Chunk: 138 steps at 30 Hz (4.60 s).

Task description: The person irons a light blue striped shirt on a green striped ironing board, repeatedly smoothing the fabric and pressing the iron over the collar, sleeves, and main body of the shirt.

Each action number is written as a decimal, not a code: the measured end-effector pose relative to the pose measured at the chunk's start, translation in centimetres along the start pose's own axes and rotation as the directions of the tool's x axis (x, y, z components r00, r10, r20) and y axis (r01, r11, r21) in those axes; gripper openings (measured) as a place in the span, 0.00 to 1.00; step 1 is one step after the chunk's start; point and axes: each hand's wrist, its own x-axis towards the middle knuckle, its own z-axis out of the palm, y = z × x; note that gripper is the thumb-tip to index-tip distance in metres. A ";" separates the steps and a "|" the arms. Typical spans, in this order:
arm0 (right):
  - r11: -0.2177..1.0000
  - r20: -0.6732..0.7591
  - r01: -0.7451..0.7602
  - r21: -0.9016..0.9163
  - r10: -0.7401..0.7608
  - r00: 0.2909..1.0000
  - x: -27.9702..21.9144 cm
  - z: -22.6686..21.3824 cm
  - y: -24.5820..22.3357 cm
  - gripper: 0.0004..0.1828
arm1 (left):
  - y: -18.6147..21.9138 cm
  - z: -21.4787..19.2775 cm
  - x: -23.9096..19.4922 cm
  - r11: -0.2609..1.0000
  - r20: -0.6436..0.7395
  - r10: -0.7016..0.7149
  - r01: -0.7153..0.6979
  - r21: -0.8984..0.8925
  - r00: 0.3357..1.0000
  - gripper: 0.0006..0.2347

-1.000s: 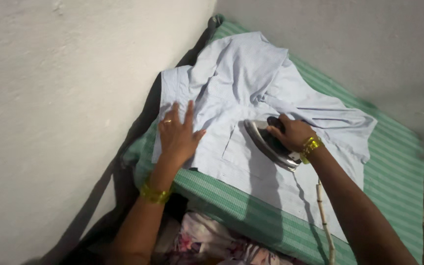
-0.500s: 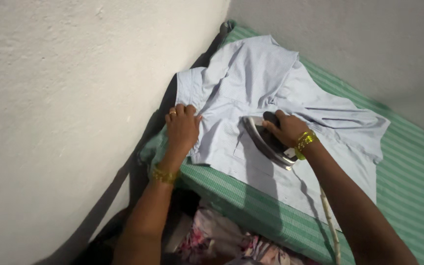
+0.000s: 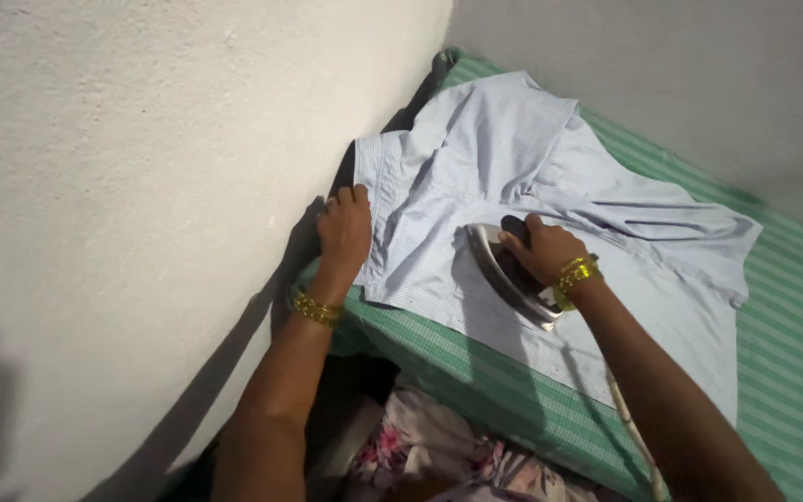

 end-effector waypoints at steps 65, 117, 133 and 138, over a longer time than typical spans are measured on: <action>0.765 -0.097 -0.560 0.318 0.614 0.784 -14.5 5.5 21.7 0.29 | -0.4 0.1 -1.7 0.945 0.417 0.030 0.110 -0.308 0.908 0.31; 0.775 -0.559 -0.475 0.415 0.630 0.540 -31.8 26.5 34.5 0.18 | 79.0 10.4 1.9 0.315 -0.180 0.813 -0.679 -0.663 0.553 0.03; 0.685 -0.380 -0.463 0.562 0.712 0.591 -32.7 10.9 43.6 0.33 | 53.7 -7.7 -7.8 0.207 0.003 0.941 -0.568 -0.796 0.338 0.28; 0.572 -0.040 -0.594 0.565 0.738 0.673 -27.4 12.2 48.8 0.34 | 44.3 -11.1 -12.6 0.288 0.174 0.949 -0.494 -0.820 0.264 0.30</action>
